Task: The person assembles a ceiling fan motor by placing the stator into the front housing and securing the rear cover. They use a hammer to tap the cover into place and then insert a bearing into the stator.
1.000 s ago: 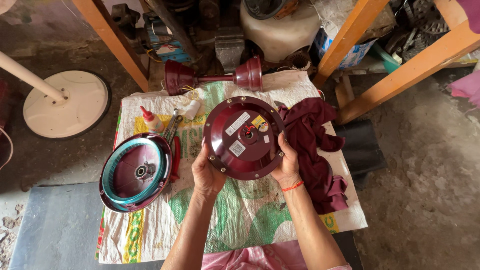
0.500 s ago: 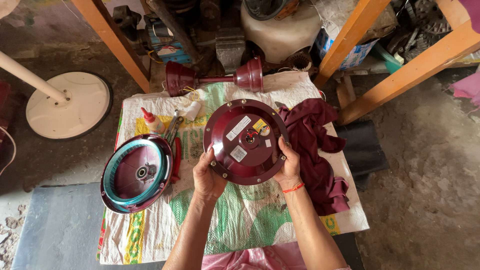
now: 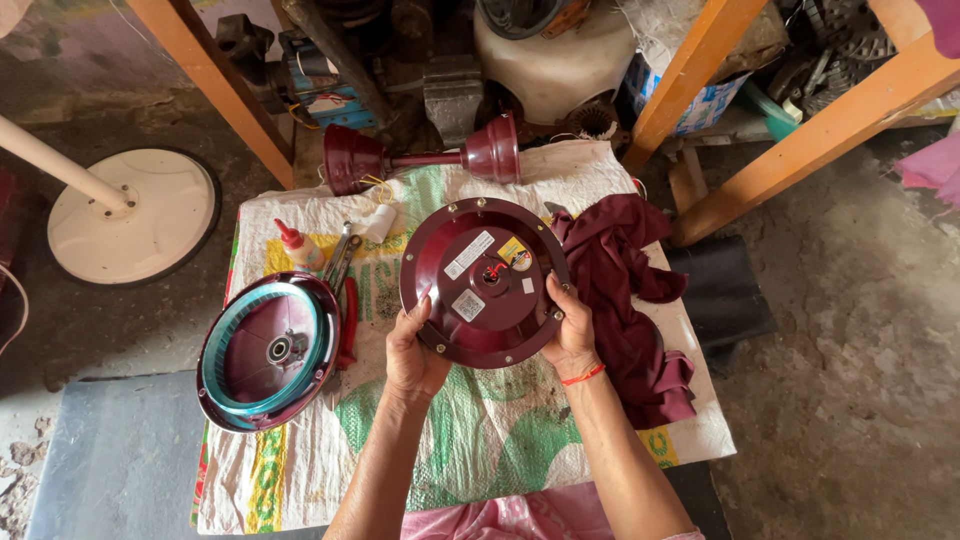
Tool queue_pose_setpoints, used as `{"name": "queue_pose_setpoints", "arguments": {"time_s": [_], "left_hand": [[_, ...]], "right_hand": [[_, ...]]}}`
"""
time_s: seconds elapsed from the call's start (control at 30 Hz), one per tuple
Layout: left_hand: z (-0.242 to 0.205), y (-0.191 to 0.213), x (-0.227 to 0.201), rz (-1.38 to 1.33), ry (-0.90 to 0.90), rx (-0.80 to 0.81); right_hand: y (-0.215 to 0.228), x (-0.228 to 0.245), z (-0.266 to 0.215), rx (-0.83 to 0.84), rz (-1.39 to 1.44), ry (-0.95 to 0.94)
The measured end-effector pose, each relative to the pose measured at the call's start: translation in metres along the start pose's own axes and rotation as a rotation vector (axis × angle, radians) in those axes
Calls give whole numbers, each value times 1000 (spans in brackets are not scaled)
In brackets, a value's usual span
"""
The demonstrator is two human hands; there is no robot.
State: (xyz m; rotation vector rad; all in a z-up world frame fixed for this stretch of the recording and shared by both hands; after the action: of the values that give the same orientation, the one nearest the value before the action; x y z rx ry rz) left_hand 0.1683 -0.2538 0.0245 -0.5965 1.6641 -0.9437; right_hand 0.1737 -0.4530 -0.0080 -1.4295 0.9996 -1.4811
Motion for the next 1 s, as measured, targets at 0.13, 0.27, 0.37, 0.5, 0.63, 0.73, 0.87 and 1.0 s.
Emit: {"name": "queue_pose_setpoints", "arguments": {"time_s": [0.13, 0.27, 0.37, 0.5, 0.63, 0.73, 0.87, 1.0], "left_hand": [[-2, -1, -1, 41, -15, -2], [-6, 0, 0, 90, -1, -9], [-5, 1, -2, 117, -11, -22], [0, 2, -4, 182, -26, -15], [8, 9, -5, 219, -38, -34], [6, 12, 1, 185, -27, -5], [4, 14, 2, 193, -38, -1], [3, 9, -1, 126, -26, 6]], "right_hand": [[6, -2, 0, -26, 39, -26], [9, -2, -1, -23, 51, -40], [13, 0, 1, -86, 45, -18], [13, 0, -1, -117, 62, -7], [9, 3, 1, -119, 67, 10], [11, 1, 1, -142, 64, -2], [24, -1, -1, -184, 54, -28], [32, -1, 4, -87, 4, -12]]}}
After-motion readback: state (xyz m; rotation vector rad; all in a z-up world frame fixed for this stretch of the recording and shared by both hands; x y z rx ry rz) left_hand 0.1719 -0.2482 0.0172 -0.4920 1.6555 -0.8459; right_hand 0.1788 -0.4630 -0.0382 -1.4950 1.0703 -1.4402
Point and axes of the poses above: each hand's wrist, its own z-axis towards the middle knuckle, its own y-axis out of the back of the hand, x = y × z, the point moved 10 cm from there along z, towards the middle knuckle, and after that the axes turned 9 degrees about z, right-handed, at the moved point
